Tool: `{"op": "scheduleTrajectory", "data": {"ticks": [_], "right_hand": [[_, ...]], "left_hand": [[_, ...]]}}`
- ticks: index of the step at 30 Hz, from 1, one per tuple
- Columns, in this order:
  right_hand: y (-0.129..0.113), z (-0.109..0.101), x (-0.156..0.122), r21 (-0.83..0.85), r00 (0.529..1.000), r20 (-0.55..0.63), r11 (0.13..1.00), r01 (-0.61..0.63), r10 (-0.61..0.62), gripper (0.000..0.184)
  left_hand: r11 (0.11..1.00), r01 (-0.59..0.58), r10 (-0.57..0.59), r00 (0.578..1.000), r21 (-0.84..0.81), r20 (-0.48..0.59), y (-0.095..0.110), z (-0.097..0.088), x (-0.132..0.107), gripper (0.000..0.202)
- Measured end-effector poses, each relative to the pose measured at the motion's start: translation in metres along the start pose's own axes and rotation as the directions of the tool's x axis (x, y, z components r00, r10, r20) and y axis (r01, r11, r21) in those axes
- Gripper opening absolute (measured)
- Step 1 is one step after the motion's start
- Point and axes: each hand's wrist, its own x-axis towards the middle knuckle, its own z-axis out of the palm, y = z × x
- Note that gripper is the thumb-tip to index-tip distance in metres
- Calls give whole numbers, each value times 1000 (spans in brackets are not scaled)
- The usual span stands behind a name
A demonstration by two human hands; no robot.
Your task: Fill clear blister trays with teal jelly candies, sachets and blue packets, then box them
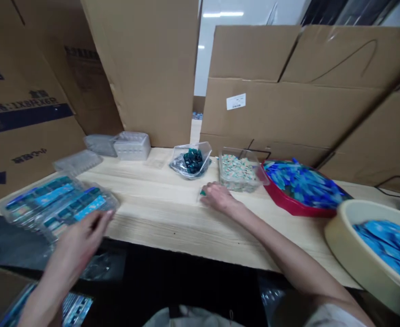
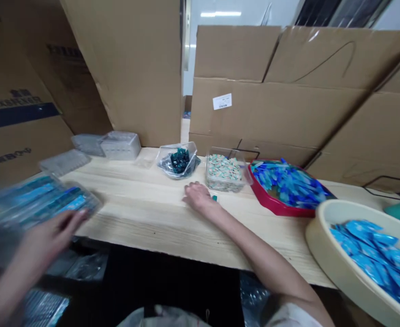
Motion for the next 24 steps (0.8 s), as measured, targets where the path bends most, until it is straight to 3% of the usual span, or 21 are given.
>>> {"op": "scheduleTrajectory", "data": {"ticks": [2, 4, 6, 9, 13, 16, 20, 24], "right_hand": [[31, 9, -28, -58, 1000, -4, 998, 2, -2, 8], [46, 23, -50, -115, 999, 16, 993, 39, -37, 10], [50, 37, -67, -154, 998, -3, 986, 62, -63, 17], [51, 52, -81, -207, 998, -39, 977, 40, -49, 27], [53, 56, -89, -240, 998, -40, 970, 34, -45, 33], [53, 55, -94, -248, 996, -71, 968, 38, -57, 35], [54, 55, -100, -214, 995, -81, 976, 33, -51, 36], [57, 54, -106, -80, 978, -201, 996, 40, -56, 36]], "left_hand": [[988, -150, 152, 972, -26, 182, 35, 37, 17, 37], [959, -279, 283, 916, -56, 283, 62, 68, 38, 38], [932, -361, 338, 900, 35, 274, 81, 92, 67, 35], [943, -299, 269, 942, 143, 198, 94, 115, 121, 31], [941, -222, 201, 974, 256, 107, 103, 133, 184, 31], [933, -210, 189, 977, 292, 100, 106, 146, 206, 37], [927, -219, 204, 976, 304, 80, 98, 153, 210, 37], [921, -252, 265, 964, 297, -2, 80, 127, 195, 25]]}}
